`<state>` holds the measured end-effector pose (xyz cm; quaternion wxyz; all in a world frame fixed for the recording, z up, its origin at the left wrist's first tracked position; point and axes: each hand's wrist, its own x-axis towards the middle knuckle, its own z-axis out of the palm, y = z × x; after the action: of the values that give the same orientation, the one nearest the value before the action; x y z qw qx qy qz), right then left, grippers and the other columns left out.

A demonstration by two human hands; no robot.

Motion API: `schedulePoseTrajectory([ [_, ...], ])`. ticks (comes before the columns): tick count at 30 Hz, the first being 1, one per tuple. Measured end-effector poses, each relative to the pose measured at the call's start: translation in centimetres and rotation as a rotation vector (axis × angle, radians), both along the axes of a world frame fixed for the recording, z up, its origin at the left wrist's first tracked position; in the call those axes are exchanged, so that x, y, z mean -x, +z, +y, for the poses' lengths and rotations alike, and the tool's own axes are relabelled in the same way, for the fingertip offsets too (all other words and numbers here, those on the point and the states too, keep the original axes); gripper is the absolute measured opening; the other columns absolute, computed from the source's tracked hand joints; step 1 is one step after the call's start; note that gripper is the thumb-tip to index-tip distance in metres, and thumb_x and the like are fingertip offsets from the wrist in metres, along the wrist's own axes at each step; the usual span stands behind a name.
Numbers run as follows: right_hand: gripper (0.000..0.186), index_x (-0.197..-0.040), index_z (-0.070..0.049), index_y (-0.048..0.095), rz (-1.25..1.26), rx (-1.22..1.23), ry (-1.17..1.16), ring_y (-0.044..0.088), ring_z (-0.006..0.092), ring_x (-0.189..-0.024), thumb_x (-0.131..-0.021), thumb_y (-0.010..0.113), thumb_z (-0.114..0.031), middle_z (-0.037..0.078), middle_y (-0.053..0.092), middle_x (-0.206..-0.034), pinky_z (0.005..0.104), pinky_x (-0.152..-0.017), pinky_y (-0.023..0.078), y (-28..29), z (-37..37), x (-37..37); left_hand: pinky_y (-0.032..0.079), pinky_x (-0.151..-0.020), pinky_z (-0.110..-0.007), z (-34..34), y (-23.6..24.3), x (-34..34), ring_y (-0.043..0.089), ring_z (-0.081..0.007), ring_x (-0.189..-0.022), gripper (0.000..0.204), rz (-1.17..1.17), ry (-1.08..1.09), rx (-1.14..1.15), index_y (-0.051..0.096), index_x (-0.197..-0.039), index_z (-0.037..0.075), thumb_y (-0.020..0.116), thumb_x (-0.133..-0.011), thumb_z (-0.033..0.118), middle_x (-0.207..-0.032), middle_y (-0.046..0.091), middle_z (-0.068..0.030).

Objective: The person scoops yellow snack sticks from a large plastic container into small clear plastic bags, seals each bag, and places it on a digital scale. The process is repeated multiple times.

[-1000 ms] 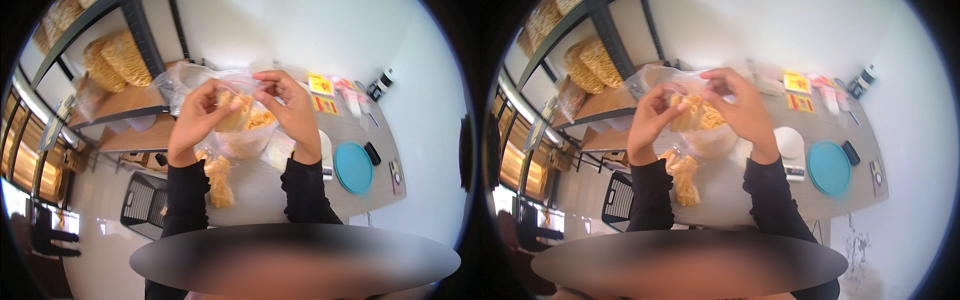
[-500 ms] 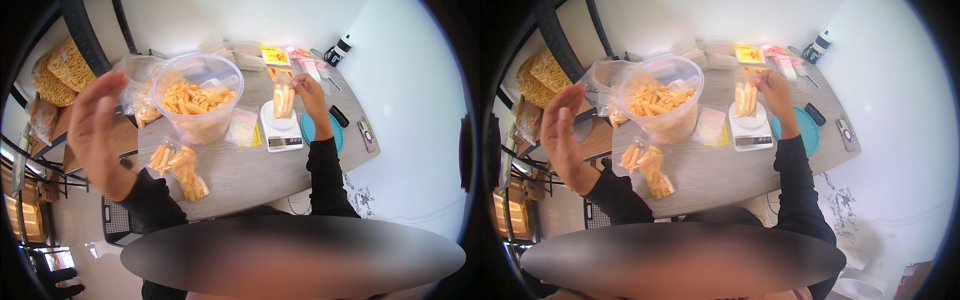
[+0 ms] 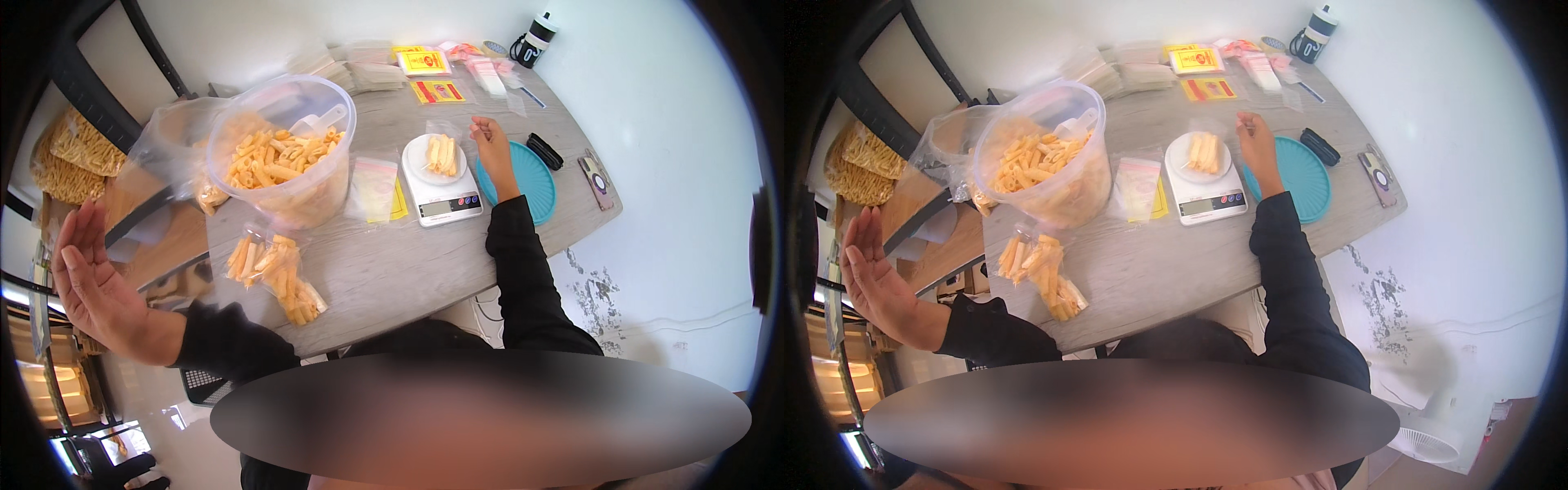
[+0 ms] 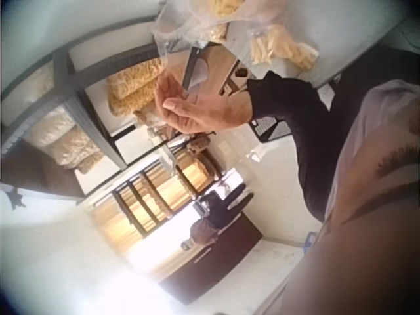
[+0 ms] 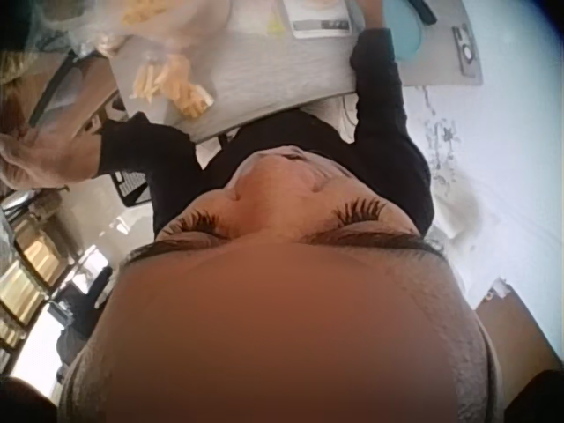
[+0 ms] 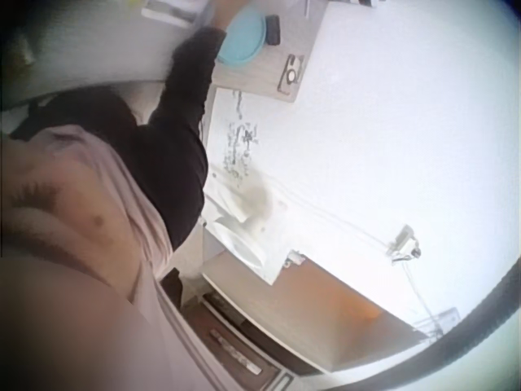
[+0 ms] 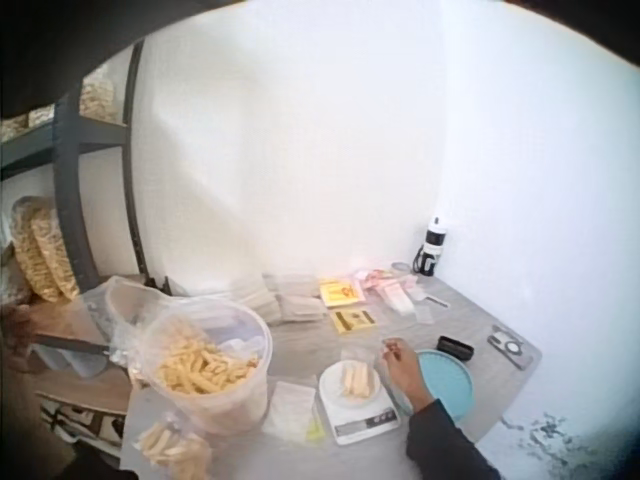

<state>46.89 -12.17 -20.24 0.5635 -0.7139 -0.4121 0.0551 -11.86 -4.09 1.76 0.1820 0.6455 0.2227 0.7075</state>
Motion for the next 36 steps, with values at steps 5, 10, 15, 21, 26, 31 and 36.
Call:
schedulePoseTrajectory([
  [5,0.030,-0.122,-0.001,0.066,0.002,-0.022,0.033,0.069,0.0250,-0.100,-0.098,0.061,-0.018,0.016,0.071,-0.116,0.0368,-0.089,0.052,-0.9,0.3,-0.3,0.052,-0.107,-0.043,-0.1,0.0,0.4,0.069,-0.0366,-0.113,0.036,-0.011,-0.019,0.003,0.061,-0.125,-0.010,0.043,-0.109,0.017,-0.120,0.068,-0.0278],
  [10,0.031,-0.121,-0.001,0.066,-0.025,0.091,0.043,0.070,0.0264,-0.100,-0.098,0.063,-0.020,0.016,0.073,-0.111,0.0369,-0.089,0.053,-0.8,0.0,0.5,0.052,-0.107,-0.042,-0.1,0.0,0.0,0.069,-0.0356,-0.113,0.036,0.007,-0.039,0.006,0.061,-0.124,-0.010,0.044,-0.110,0.018,-0.119,0.069,-0.0262],
  [15,0.031,-0.121,0.000,0.066,0.019,0.104,0.105,0.070,0.0250,-0.097,-0.097,0.063,-0.021,0.016,0.073,-0.106,0.0353,-0.088,0.052,-0.2,0.1,1.5,0.052,-0.106,-0.042,-0.1,0.0,-1.0,0.070,-0.0340,-0.110,0.034,0.040,-0.024,0.008,0.062,-0.122,-0.010,0.044,-0.109,0.016,-0.117,0.069,-0.0258],
  [21,0.031,-0.126,0.001,0.062,0.342,-0.037,0.328,0.062,0.0098,-0.092,-0.099,0.063,-0.013,0.002,0.067,-0.099,0.0240,-0.083,0.049,2.5,-1.3,3.3,0.053,-0.105,-0.041,-0.2,0.0,-1.6,0.070,-0.0329,-0.110,0.033,0.015,-0.061,0.020,0.062,-0.121,-0.011,0.045,-0.109,0.015,-0.116,0.069,-0.0262],
  [26,0.037,-0.127,0.003,0.062,0.324,0.049,0.510,0.060,0.0104,-0.081,-0.091,0.058,-0.003,0.000,0.064,-0.089,0.0270,-0.078,0.049,7.1,-6.8,5.4,0.053,-0.105,-0.042,-0.1,-0.1,-0.8,0.070,-0.0334,-0.110,0.033,0.036,-0.074,0.005,0.063,-0.121,-0.010,0.044,-0.109,0.014,-0.116,0.070,-0.0259],
  [31,0.043,-0.129,-0.004,0.067,0.138,0.498,0.516,0.059,0.0124,-0.073,-0.086,0.059,-0.006,0.002,0.062,-0.079,0.0296,-0.070,0.048,7.8,-11.8,8.0,0.053,-0.105,-0.042,0.3,-0.2,-0.7,0.071,-0.0339,-0.110,0.033,0.067,-0.043,-0.001,0.064,-0.121,-0.008,0.043,-0.109,0.014,-0.115,0.071,-0.0251],
  [36,0.057,-0.139,-0.009,0.063,-0.189,0.684,0.366,0.053,0.0121,-0.063,-0.083,0.060,-0.002,0.004,0.056,-0.070,0.0294,-0.063,0.046,6.4,-13.4,10.6,0.053,-0.105,-0.042,0.6,-0.1,-1.2,0.071,-0.0333,-0.110,0.033,0.133,-0.026,0.001,0.065,-0.121,-0.007,0.043,-0.109,0.015,-0.115,0.071,-0.0245],
])
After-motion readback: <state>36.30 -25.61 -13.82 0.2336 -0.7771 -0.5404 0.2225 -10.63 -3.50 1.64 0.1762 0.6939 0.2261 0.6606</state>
